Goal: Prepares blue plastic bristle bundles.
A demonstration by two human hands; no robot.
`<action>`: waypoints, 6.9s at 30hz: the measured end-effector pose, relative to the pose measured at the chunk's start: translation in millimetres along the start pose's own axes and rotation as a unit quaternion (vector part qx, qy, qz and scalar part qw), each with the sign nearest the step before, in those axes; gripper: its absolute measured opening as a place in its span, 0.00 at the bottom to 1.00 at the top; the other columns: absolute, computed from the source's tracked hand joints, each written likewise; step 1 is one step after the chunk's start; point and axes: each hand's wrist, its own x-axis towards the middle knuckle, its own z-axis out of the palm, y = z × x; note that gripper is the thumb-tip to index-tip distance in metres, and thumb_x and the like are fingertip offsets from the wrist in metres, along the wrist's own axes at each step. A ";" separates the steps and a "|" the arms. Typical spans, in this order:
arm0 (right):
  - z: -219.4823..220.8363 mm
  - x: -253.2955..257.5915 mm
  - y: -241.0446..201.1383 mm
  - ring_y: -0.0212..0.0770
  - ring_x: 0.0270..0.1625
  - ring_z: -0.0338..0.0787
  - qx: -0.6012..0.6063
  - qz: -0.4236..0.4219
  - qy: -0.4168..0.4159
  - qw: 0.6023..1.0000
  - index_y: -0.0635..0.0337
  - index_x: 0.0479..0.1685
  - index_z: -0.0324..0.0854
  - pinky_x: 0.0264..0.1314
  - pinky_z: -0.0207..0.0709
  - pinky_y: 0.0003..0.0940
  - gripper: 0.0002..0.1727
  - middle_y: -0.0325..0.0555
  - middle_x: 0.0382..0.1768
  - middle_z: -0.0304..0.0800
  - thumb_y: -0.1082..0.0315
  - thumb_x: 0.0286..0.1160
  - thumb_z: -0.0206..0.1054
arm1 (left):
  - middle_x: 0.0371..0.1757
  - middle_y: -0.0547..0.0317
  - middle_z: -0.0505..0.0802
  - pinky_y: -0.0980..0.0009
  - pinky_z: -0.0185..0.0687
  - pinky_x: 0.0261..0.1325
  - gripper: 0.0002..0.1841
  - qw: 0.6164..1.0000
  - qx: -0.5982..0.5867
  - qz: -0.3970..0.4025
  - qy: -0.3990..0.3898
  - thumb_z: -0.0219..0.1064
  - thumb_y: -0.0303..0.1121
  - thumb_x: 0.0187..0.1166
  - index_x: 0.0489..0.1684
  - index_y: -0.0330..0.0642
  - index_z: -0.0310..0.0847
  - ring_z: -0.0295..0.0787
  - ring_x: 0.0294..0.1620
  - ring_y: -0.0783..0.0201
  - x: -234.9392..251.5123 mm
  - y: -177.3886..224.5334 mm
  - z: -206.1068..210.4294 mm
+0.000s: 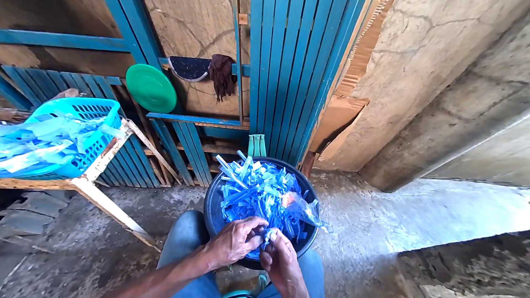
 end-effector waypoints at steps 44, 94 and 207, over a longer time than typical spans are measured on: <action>1.5 -4.3 8.4 0.45 0.43 0.95 -0.242 0.001 0.030 0.970 0.64 0.67 0.80 0.40 0.92 0.41 0.19 0.52 0.58 0.90 0.67 0.83 0.58 | 0.49 0.54 0.93 0.60 0.89 0.55 0.16 0.872 0.311 0.033 0.376 0.62 0.43 0.88 0.53 0.42 0.92 0.91 0.47 0.63 -29.7 39.4 -232.6; -9.4 23.0 -0.4 0.42 0.35 0.93 -0.339 -0.034 0.102 0.935 0.68 0.61 0.83 0.31 0.87 0.34 0.16 0.54 0.51 0.92 0.69 0.85 0.57 | 0.39 0.48 0.94 0.49 0.85 0.53 0.13 0.950 0.099 -0.141 -0.259 0.67 0.38 0.84 0.46 0.35 0.90 0.91 0.39 0.55 70.0 -42.1 -69.7; 4.8 0.1 -7.1 0.29 0.25 0.84 -0.024 -0.038 -0.089 0.995 0.55 0.47 0.86 0.26 0.79 0.24 0.12 0.43 0.33 0.89 0.57 0.81 0.69 | 0.52 0.61 0.92 0.76 0.88 0.51 0.13 0.997 -0.053 0.001 0.058 0.69 0.35 0.78 0.57 0.43 0.85 0.90 0.47 0.74 -2.3 12.0 -5.8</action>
